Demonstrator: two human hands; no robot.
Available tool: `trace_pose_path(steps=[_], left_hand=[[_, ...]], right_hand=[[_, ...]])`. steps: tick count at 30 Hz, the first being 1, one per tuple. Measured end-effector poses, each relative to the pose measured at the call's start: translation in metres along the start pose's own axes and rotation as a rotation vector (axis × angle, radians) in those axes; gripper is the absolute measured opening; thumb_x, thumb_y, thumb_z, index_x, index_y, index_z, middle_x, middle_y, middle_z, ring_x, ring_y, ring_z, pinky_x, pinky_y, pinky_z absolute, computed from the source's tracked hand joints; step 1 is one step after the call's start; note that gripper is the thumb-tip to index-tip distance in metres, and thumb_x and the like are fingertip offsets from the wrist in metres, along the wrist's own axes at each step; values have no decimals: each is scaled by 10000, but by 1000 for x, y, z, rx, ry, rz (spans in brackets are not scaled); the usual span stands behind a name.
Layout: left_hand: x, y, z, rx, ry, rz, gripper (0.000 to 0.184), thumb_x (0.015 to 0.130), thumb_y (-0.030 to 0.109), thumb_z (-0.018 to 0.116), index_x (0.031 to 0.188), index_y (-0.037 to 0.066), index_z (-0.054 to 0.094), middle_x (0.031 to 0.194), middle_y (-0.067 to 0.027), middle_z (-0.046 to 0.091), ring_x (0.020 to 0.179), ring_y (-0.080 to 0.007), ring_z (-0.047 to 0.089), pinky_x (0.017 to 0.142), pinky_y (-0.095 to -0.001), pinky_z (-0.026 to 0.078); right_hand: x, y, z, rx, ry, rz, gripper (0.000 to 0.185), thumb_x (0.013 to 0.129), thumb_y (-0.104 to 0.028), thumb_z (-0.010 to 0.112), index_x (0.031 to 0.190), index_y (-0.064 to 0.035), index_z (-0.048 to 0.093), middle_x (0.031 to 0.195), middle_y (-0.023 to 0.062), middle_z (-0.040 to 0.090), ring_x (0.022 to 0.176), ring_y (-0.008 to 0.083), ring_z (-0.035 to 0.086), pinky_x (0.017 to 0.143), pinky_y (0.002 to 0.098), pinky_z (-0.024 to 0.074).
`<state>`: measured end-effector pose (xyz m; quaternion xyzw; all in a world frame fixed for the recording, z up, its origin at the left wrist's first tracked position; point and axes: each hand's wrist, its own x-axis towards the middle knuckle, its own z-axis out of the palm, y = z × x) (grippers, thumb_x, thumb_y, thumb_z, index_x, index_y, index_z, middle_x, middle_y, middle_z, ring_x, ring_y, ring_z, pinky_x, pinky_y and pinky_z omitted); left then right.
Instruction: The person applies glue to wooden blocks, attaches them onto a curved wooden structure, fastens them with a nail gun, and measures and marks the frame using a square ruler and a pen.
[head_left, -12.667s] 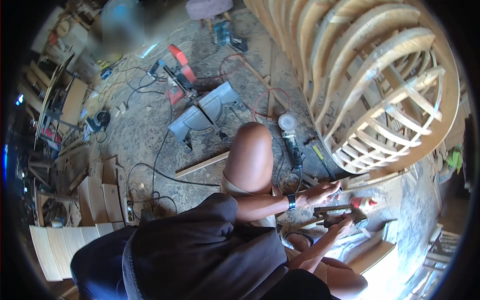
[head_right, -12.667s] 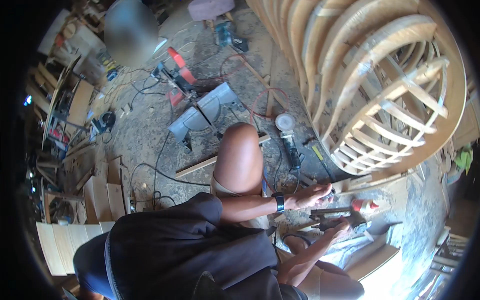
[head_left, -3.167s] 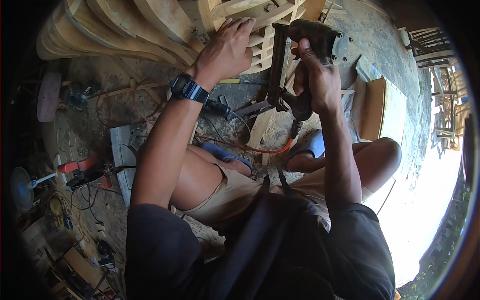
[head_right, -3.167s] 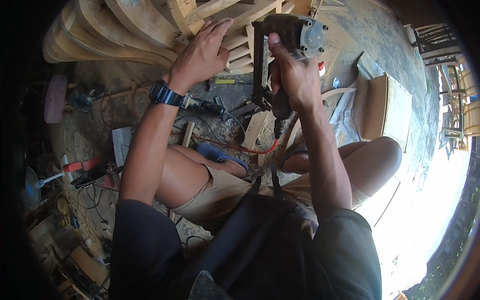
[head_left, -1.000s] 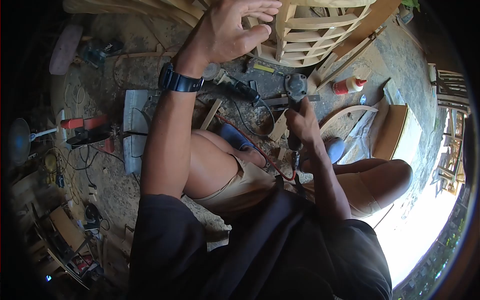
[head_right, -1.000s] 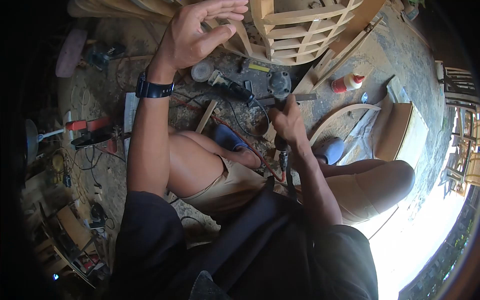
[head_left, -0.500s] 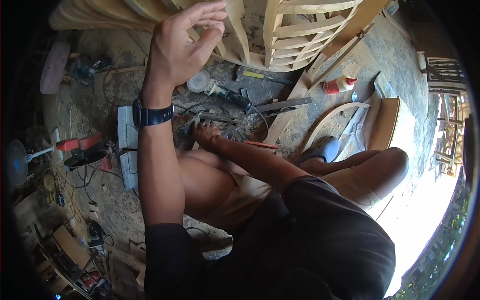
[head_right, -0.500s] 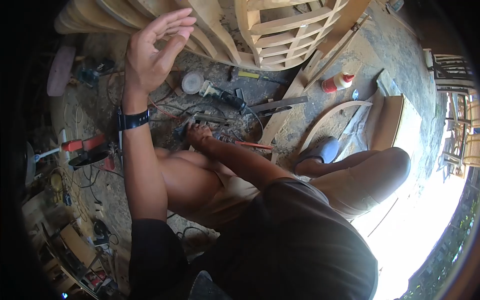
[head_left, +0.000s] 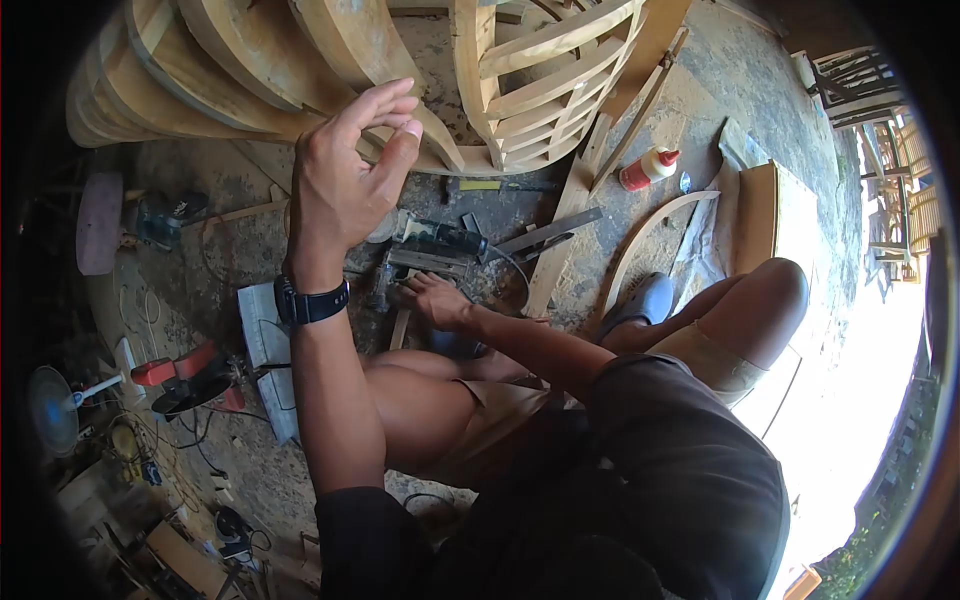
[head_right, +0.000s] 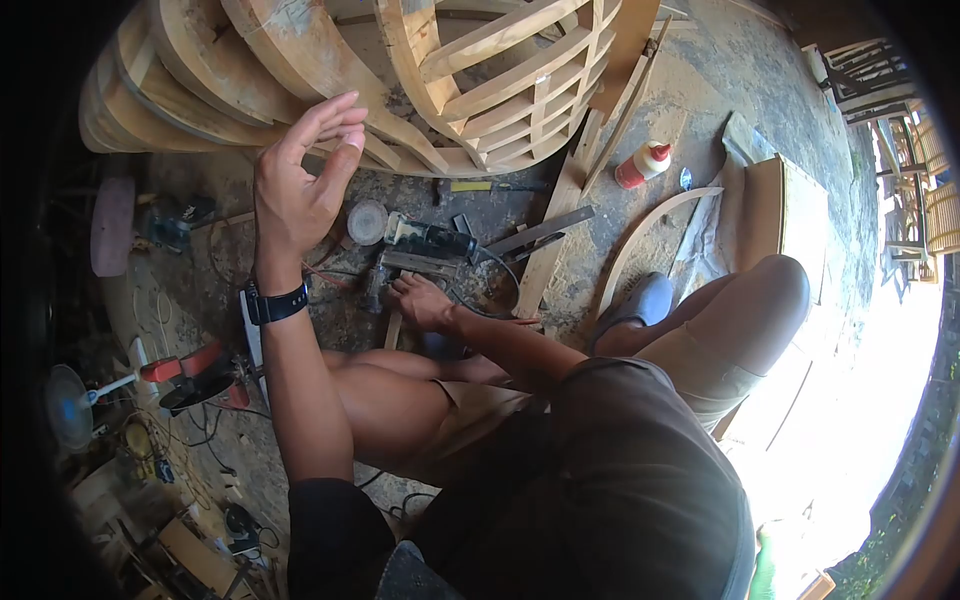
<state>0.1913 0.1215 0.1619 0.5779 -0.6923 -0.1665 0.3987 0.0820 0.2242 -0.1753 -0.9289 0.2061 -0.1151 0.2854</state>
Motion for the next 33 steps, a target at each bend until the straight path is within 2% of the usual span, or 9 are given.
trace_pose_path(steps=[3, 7, 10, 16, 21, 25, 28, 31, 33], left_hand=[[4, 2, 4, -19, 11, -15, 365, 966, 129, 675, 1306, 1, 648, 1126, -139, 754, 1036, -194, 716, 919, -325, 540], [8, 2, 15, 54, 52, 2, 369, 959, 145, 682, 1297, 2, 649, 1076, -146, 756, 973, -209, 728, 881, -342, 555], [13, 6, 28, 69, 92, 5, 404, 945, 135, 684, 1323, 4, 624, 1057, -153, 754, 943, -232, 740, 863, -360, 565], [18, 9, 58, 35, 144, 17, 520, 914, 102, 677, 1396, -43, 546, 1145, -190, 718, 1034, -266, 710, 926, -383, 553], [18, 5, 67, 29, 163, 24, 670, 861, 102, 694, 1448, -120, 460, 1179, -251, 692, 1095, -296, 689, 959, -391, 541], [16, 2, 69, 49, 154, 51, 745, 827, 87, 691, 1475, -143, 405, 1200, -276, 679, 1114, -304, 685, 969, -387, 535], [11, 2, 72, 26, 154, 40, 742, 822, 71, 674, 1481, -137, 403, 1213, -276, 675, 1139, -304, 677, 985, -387, 527], [14, 0, 60, -44, 87, 50, 716, 828, 48, 641, 1482, -132, 410, 1254, -275, 659, 1185, -298, 658, 1015, -389, 508], [10, 2, 37, -121, 29, 46, 697, 834, 37, 621, 1479, -130, 418, 1291, -275, 644, 1211, -292, 645, 1031, -391, 497]], right_hand=[[-24, 7, -98, 168, 450, 175, 306, 866, -83, 645, 1159, -10, 590, 999, 169, 583, 960, 346, 571, 834, 453, 438], [-27, 24, -219, 90, 993, 502, 545, 865, -16, 649, 1377, 38, 469, 1008, 179, 579, 921, 358, 563, 852, 459, 455], [-20, 42, -273, 4, 1054, 516, 725, 848, -48, 667, 1480, 74, 333, 1057, 222, 565, 976, 374, 555, 889, 467, 449], [-9, 49, -310, -98, 841, 568, 845, 858, -179, 641, 1514, 162, 231, 1132, 252, 557, 1087, 403, 538, 992, 452, 436], [-8, 44, -314, -129, 843, 585, 791, 866, -147, 579, 1503, 192, 254, 1140, 231, 568, 1091, 371, 549, 971, 449, 436], [-14, 44, -322, -282, 691, 600, 740, 875, -131, 537, 1493, 194, 293, 1125, 217, 592, 1069, 347, 567, 953, 448, 423], [-31, 50, -323, -296, 677, 459, 712, 887, -119, 529, 1487, 187, 299, 1148, 231, 601, 1084, 364, 584, 943, 453, 441], [-69, 68, -307, -118, 399, 287, 521, 907, -214, 579, 1353, 54, 564, 1093, 234, 688, 1074, 386, 647, 936, 471, 492], [-97, 93, -287, 200, 46, 522, 440, 906, -295, 621, 1229, 3, 641, 1072, 259, 708, 1068, 428, 669, 927, 517, 517]])
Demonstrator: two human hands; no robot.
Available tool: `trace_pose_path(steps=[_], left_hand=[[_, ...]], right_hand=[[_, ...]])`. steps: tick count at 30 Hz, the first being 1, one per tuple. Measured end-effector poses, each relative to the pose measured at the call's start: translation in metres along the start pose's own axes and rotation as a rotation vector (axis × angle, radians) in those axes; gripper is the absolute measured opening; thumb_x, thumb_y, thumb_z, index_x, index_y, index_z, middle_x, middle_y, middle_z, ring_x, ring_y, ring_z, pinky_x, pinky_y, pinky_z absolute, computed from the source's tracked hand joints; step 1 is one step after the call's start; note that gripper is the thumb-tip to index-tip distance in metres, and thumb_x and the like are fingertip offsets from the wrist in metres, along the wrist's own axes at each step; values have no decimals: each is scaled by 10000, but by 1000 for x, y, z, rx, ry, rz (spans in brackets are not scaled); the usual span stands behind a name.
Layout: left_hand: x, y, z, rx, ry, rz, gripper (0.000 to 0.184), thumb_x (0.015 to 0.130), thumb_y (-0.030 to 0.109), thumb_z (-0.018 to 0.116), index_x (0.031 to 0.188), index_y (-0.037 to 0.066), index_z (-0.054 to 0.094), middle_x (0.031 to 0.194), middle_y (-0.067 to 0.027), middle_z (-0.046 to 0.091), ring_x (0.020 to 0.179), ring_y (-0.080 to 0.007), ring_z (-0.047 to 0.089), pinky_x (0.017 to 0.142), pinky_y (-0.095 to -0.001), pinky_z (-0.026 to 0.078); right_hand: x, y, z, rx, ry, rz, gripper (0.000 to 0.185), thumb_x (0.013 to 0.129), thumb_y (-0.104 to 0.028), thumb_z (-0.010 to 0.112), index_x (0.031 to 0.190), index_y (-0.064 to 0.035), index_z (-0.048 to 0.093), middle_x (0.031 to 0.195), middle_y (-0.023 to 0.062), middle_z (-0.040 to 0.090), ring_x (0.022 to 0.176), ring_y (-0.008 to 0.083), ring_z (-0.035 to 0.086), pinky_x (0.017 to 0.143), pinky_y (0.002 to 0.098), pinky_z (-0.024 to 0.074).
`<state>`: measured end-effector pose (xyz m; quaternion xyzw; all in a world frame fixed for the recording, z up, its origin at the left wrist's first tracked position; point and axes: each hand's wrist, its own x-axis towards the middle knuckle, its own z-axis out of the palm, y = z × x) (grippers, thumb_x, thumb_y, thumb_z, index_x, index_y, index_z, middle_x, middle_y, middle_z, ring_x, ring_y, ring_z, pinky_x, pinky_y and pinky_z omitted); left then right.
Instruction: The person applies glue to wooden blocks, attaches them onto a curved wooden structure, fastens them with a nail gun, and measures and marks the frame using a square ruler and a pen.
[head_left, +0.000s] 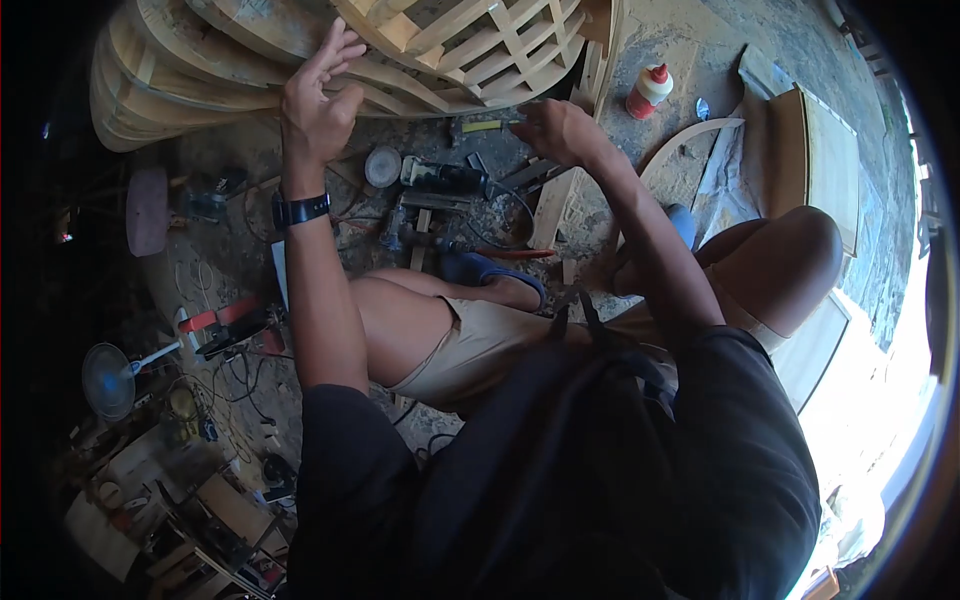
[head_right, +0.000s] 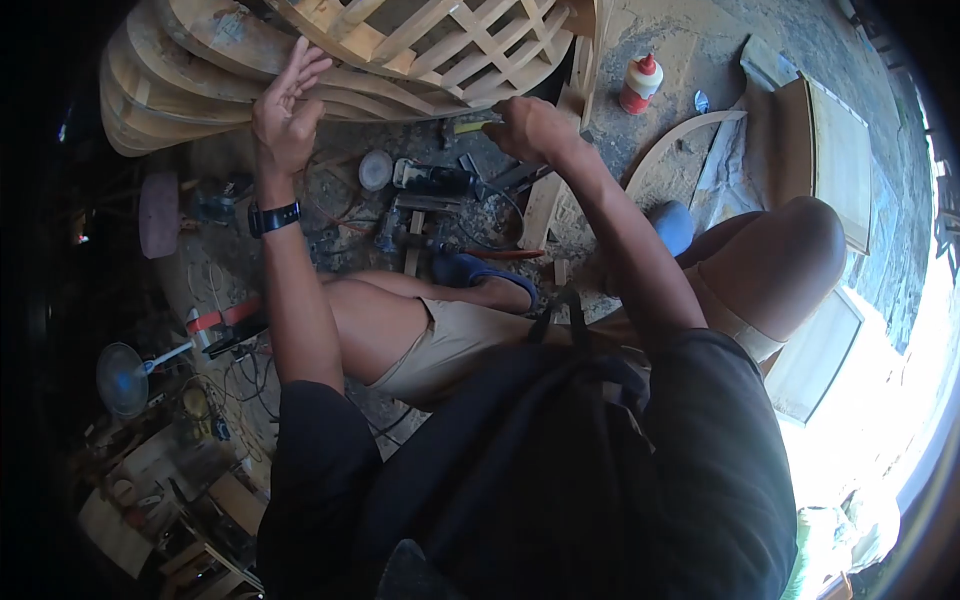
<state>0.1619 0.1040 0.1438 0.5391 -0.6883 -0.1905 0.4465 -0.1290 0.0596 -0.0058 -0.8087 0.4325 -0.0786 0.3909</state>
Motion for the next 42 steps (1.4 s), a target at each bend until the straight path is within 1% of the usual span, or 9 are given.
trace_pose_path(steps=[3, 13, 18, 22, 25, 32, 39, 41, 42], left_hand=[[-6, 20, -33, 214, -180, 84, 684, 903, -9, 570, 1555, -38, 366, 1449, -220, 559, 1340, -263, 552, 1118, -348, 411], [-96, 27, -156, -90, 515, -4, 644, 1048, 211, 490, 1550, -111, 247, 1403, -315, 554, 1254, -340, 606, 1087, -416, 455], [-253, -49, -106, -218, 907, -512, 551, 1047, 206, 506, 1511, -62, 377, 1345, -231, 609, 1190, -277, 627, 1069, -383, 471], [-455, -151, 12, 262, 593, -854, 500, 1028, 285, 602, 1417, -21, 535, 1378, -165, 623, 1272, -272, 598, 1068, -366, 466], [-505, -105, 106, -273, 610, -1257, 510, 972, 253, 670, 1404, 7, 560, 1406, -193, 596, 1327, -331, 548, 1116, -413, 425], [-518, -133, 96, 709, 466, -1033, 545, 874, 172, 714, 1391, 87, 563, 1314, -217, 588, 1298, -384, 500, 1118, -553, 364], [-568, -208, 68, 887, -287, -1120, 179, 920, 207, 612, 1069, 165, 703, 1002, -109, 719, 977, -355, 692, 856, -532, 512], [-582, -194, 63, 548, 162, -874, 126, 942, 209, 608, 961, 96, 661, 891, -199, 651, 869, -410, 645, 774, -510, 522], [-611, -226, 69, 577, 15, -1040, 134, 959, 202, 599, 947, 70, 623, 868, -211, 630, 847, -416, 628, 755, -515, 508]], right_hand=[[-18, 90, 57, -35, 81, 213, 374, 919, -320, 620, 1093, 9, 664, 1056, 289, 702, 1032, 473, 668, 907, 545, 527], [-65, 125, 169, -300, -149, 349, 368, 981, -378, 557, 983, -43, 710, 1019, 273, 712, 1006, 472, 671, 870, 552, 531], [-65, 138, 199, -343, -112, 176, 286, 988, -241, 511, 934, -5, 664, 910, 293, 699, 906, 509, 665, 781, 588, 517], [-77, 133, 190, -329, -102, 255, 307, 924, -135, 477, 1206, -51, 565, 1118, 286, 693, 1039, 497, 656, 868, 584, 518], [-81, 136, 184, -406, -251, 390, 281, 903, -167, 540, 1150, -47, 600, 1097, 299, 694, 1044, 502, 655, 887, 584, 512], [-87, 204, 213, -78, -226, 206, 275, 916, -261, 604, 1066, -40, 668, 1073, 311, 693, 1023, 494, 666, 895, 559, 524], [-80, 156, 217, -269, -367, 233, 378, 952, -341, 625, 1144, -21, 682, 1093, 287, 701, 1061, 475, 661, 908, 531, 529], [-90, 150, 214, -149, -233, 327, 366, 932, -341, 653, 1130, -35, 688, 1080, 295, 700, 1052, 473, 664, 908, 538, 523], [-92, 151, 212, -138, -229, 324, 347, 933, -334, 635, 1111, -41, 691, 1062, 295, 704, 1046, 472, 666, 914, 536, 521]])
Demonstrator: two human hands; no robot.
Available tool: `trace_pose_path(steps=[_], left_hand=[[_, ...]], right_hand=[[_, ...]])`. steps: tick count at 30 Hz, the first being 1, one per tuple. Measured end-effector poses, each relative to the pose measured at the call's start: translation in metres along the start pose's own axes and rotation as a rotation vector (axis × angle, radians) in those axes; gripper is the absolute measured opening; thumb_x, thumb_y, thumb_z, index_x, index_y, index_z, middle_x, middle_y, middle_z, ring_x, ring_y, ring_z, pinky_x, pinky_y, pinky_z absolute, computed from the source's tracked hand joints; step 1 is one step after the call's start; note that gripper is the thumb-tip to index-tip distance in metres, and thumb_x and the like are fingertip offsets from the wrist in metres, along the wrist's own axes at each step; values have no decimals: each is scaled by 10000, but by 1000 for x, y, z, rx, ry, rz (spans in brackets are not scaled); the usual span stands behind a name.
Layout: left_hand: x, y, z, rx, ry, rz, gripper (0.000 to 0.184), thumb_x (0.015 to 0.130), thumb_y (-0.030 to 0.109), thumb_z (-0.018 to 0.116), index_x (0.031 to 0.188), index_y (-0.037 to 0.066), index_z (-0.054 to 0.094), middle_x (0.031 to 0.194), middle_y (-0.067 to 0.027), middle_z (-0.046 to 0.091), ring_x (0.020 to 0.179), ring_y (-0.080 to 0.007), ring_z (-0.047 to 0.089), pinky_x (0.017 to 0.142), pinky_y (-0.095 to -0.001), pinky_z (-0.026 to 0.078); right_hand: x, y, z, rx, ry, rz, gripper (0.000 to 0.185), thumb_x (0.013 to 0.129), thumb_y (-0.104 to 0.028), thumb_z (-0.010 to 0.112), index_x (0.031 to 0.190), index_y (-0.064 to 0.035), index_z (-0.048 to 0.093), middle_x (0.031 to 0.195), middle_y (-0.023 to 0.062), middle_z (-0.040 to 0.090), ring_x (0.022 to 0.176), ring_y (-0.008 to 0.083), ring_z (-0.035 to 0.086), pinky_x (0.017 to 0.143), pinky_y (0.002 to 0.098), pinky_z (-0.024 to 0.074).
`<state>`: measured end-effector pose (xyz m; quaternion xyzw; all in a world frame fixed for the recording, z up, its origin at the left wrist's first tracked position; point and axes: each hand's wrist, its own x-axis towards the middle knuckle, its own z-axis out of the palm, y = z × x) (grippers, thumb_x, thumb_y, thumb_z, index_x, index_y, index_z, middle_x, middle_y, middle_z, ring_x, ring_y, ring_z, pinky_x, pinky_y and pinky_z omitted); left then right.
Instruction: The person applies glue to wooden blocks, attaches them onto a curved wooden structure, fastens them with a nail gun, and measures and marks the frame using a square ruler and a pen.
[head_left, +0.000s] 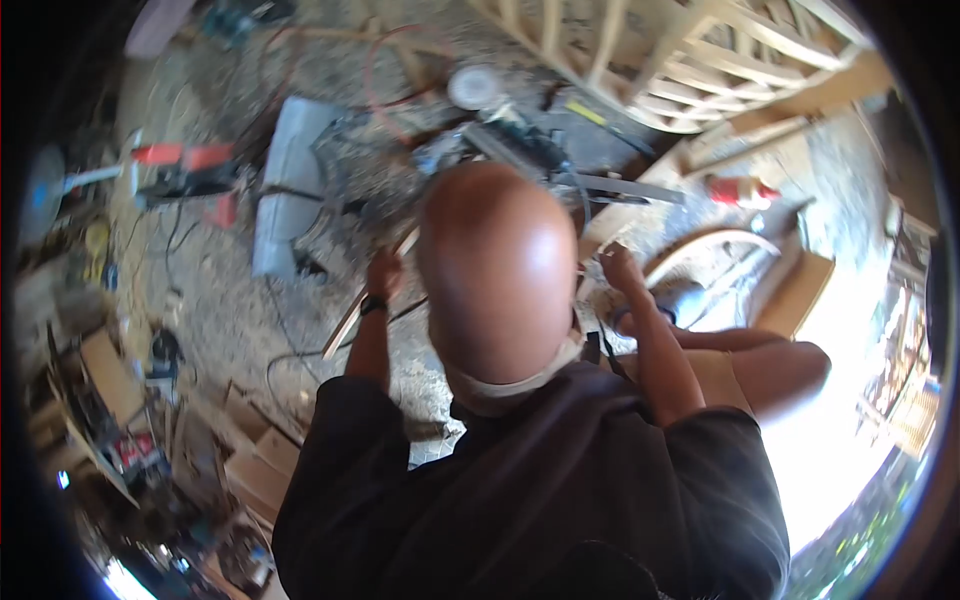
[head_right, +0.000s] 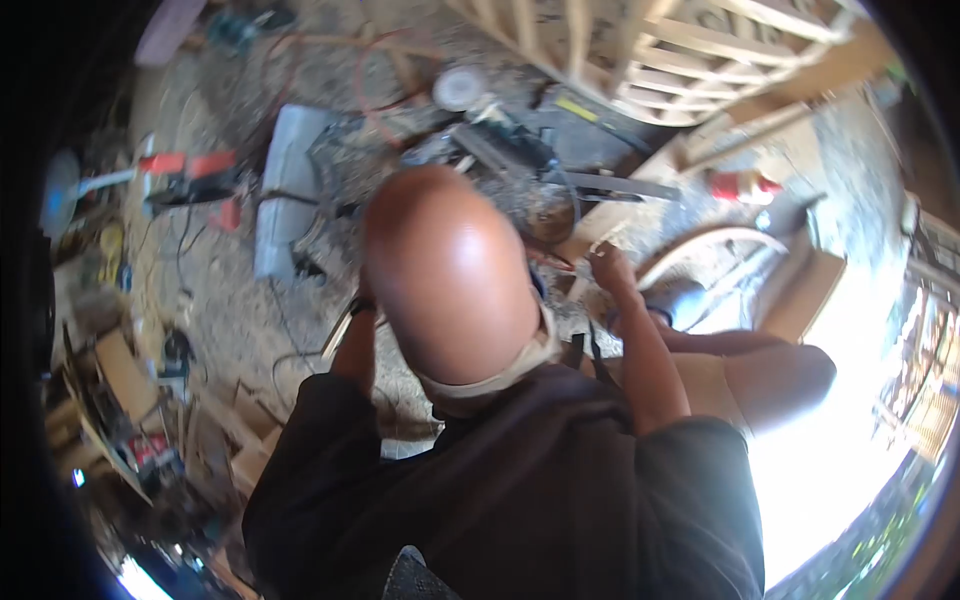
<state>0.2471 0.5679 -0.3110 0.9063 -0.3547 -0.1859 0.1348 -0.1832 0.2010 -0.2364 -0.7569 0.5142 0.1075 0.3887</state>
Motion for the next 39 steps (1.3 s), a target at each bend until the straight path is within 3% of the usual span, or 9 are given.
trace_pose_path(steps=[5, 8, 16, 18, 20, 28, 29, 35, 39], left_hand=[[-47, 39, -125, -559, -145, 110, 258, 998, 221, 496, 1066, 41, 667, 1010, -260, 673, 944, -452, 632, 817, -504, 501], [-53, 35, -176, 69, -285, 44, 273, 994, 224, 504, 1040, 37, 698, 989, -233, 705, 987, -416, 672, 830, -494, 513], [-103, 76, -304, 105, -289, -115, 283, 999, 218, 525, 949, -23, 665, 830, -243, 660, 791, -418, 662, 727, -480, 502], [-101, 110, -334, 113, -222, -116, 251, 997, 178, 528, 949, -37, 648, 804, -249, 632, 737, -415, 633, 695, -464, 489], [-96, 170, -367, 155, -190, -126, 230, 994, 155, 529, 949, -42, 639, 797, -251, 619, 722, -417, 617, 683, -457, 482], [-63, 345, -477, 456, 133, 267, 284, 964, 124, 606, 1219, 14, 660, 886, -231, 586, 816, -421, 603, 738, -478, 472], [-60, 377, -484, 469, 167, 329, 306, 954, 109, 626, 1247, 30, 658, 920, -218, 592, 836, -416, 606, 757, -479, 473], [-31, 518, -498, 774, 277, 704, 392, 867, 53, 710, 1259, 84, 703, 985, -134, 618, 962, -338, 611, 842, -432, 473], [-13, 597, -495, 850, 296, 1001, 381, 833, 37, 710, 1204, 116, 744, 990, -91, 626, 976, -297, 606, 889, -413, 456]], right_hand=[[-6, -18, -18, 73, 124, 149, 298, 933, -287, 569, 1072, -54, 691, 1081, 279, 704, 1042, 487, 659, 935, 551, 514], [5, -33, -29, 114, 287, 154, 294, 932, -249, 556, 1120, -52, 666, 1178, 264, 676, 1100, 477, 635, 945, 535, 510], [71, -23, -71, -329, 803, -370, 397, 872, -97, 531, 1262, -35, 570, 1336, 188, 572, 1244, 400, 529, 1070, 512, 389], [70, -29, -91, -387, 387, -256, 353, 870, -88, 530, 1212, -33, 597, 1296, 182, 606, 1247, 356, 542, 1080, 513, 368], [71, -28, -91, -348, 318, -226, 307, 841, -113, 560, 1126, -45, 653, 1182, 174, 670, 1196, 342, 584, 1051, 533, 370], [63, -67, -108, 202, 603, -221, 237, 910, -203, 580, 1037, -31, 682, 1069, 200, 687, 1112, 370, 625, 935, 517, 461], [65, -73, -119, 381, 777, -383, 205, 947, -168, 581, 1010, -1, 683, 1000, 199, 689, 960, 297, 675, 797, 417, 513], [-8, -140, -261, 1122, 702, -438, 382, 982, -336, 666, 1155, 4, 682, 939, 127, 690, 788, 149, 627, 728, 328, 504], [-73, -145, -321, 649, 672, -759, 546, 931, -409, 715, 1313, -30, 626, 1154, 170, 694, 1002, 280, 679, 855, 401, 527]])
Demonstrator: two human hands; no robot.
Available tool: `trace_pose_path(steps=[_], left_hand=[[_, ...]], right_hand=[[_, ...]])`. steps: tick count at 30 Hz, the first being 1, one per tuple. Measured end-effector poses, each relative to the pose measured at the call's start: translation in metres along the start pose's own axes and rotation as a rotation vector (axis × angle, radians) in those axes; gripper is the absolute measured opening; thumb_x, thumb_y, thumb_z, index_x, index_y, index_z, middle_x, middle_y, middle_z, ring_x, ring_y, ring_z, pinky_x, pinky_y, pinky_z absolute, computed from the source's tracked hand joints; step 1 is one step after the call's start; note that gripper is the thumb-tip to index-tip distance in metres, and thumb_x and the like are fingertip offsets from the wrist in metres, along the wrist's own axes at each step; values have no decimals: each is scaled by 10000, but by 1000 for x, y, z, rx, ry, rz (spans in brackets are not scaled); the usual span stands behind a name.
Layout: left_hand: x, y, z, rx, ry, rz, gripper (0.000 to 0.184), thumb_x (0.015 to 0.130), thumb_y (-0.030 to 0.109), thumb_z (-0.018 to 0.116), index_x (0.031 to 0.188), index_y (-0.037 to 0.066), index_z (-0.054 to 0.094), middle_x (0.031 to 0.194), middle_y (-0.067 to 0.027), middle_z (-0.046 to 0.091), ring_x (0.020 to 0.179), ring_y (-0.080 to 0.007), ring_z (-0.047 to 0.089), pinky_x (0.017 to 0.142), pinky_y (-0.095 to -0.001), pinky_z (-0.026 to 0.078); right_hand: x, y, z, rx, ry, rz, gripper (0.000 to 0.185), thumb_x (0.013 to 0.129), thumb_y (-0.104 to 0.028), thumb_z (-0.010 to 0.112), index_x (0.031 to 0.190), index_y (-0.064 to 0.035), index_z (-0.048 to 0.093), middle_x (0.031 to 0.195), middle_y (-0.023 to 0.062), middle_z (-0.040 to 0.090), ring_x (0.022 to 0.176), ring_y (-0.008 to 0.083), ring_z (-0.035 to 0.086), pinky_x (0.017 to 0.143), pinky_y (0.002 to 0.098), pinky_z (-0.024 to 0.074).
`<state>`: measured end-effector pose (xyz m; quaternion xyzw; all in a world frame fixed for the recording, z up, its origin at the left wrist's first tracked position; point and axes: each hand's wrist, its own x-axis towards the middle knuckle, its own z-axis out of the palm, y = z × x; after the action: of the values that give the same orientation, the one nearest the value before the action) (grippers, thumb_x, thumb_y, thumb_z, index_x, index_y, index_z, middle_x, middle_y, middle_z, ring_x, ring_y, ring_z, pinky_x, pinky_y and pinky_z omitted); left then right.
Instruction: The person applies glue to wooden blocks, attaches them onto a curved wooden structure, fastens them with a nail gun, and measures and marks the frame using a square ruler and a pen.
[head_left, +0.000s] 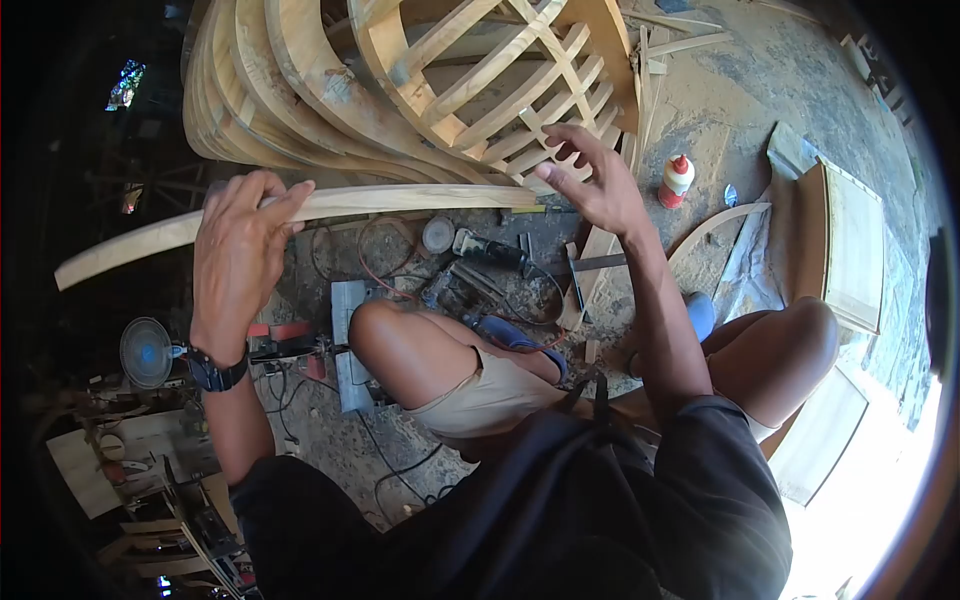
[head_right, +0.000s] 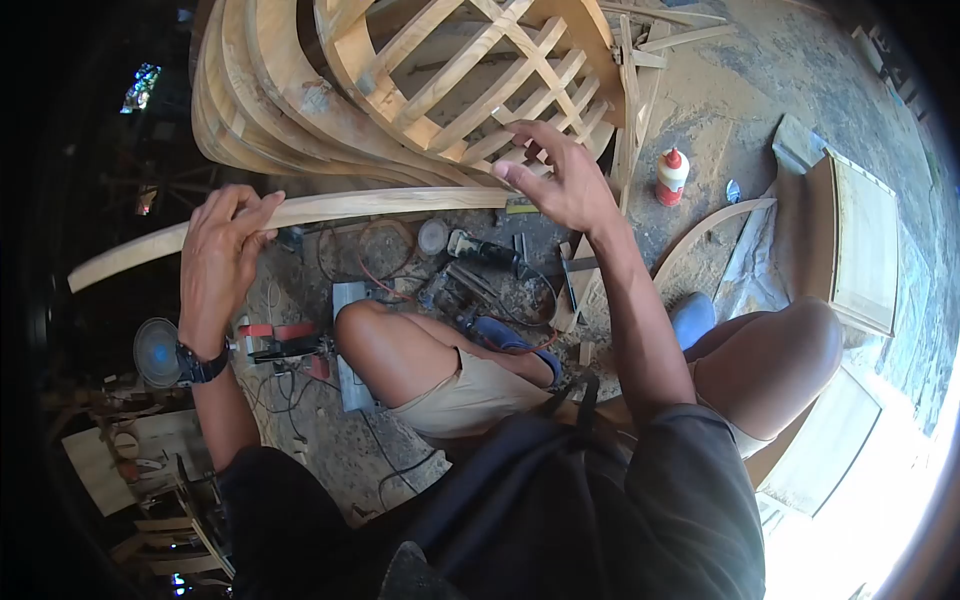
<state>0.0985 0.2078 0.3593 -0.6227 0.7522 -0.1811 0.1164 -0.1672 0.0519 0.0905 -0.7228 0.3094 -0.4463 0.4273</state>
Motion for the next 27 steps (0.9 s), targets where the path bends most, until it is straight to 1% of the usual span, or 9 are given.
trace_pose_path(steps=[3, 11, 14, 17, 19, 20, 21, 24, 27], left_hand=[[47, 3, -12, 52, 105, 90, 382, 808, 27, 709, 1172, 133, 759, 993, -76, 631, 985, -286, 608, 924, -425, 444], [136, -16, -39, 312, 482, 403, 387, 865, 38, 679, 1226, 163, 740, 1072, -59, 670, 1173, -264, 591, 1159, -485, 325], [150, -7, -48, 637, 550, 346, 340, 931, 122, 684, 1268, 76, 686, 1328, -149, 605, 1289, -271, 545, 1121, -449, 381], [186, -3, -3, -483, 1022, 586, 343, 990, 84, 638, 1306, -43, 605, 1436, -195, 533, 1341, -247, 500, 1100, -386, 417], [172, 5, -2, 133, 928, 145, 620, 852, 174, 799, 1431, 200, 578, 1505, -173, 414, 1398, -366, 401, 1205, -491, 257], [172, 11, 6, -41, 937, 81, 869, 833, 220, 846, 1554, 111, 374, 1600, -242, 213, 1464, -395, 309, 1213, -481, 249], [176, 11, 24, -43, 932, 82, 869, 833, 220, 846, 1554, 111, 374, 1600, -242, 213, 1464, -395, 309, 1213, -481, 249], [190, 25, 59, -1515, 722, -141, 821, 901, 98, 771, 1512, -83, 254, 1587, -253, 288, 1445, -305, 387, 1185, -433, 352], [207, 8, 78, -1429, 530, -117, 688, 911, 31, 739, 1457, -69, 332, 1501, -247, 454, 1354, -270, 512, 1139, -379, 420]], right_hand=[[-2, 10, 8, -235, 0, -157, 619, 891, -442, 741, 1337, -34, 609, 1265, 209, 661, 1140, 369, 647, 934, 471, 513], [33, 26, 33, -258, 107, -22, 405, 947, -205, 667, 1311, -42, 595, 1132, 204, 685, 960, 424, 675, 837, 499, 535], [51, 30, 44, -339, 222, -59, 370, 933, -186, 664, 1272, -47, 614, 1116, 189, 691, 928, 411, 686, 818, 488, 549], [64, 36, 55, -391, 279, -93, 364, 928, -199, 671, 1259, -55, 627, 1070, 172, 692, 906, 395, 689, 796, 468, 555], [68, 37, 59, -401, 344, -171, 353, 925, -199, 659, 1233, -32, 618, 969, 175, 649, 836, 382, 672, 733, 478, 541], [68, 39, 62, -398, 342, -167, 353, 925, -199, 659, 1233, -32, 618, 969, 175, 649, 836, 382, 672, 733, 478, 541], [68, 38, 63, -388, 351, -171, 347, 925, -199, 660, 1227, -31, 621, 960, 171, 645, 832, 378, 671, 730, 473, 542], [72, 35, 64, -386, 361, -186, 335, 927, -199, 660, 1214, -31, 629, 945, 163, 639, 826, 370, 668, 728, 466, 542], [71, 33, 59, -410, 333, -175, 328, 929, -205, 661, 1210, -38, 635, 957, 150, 650, 845, 368, 668, 753, 460, 539]])
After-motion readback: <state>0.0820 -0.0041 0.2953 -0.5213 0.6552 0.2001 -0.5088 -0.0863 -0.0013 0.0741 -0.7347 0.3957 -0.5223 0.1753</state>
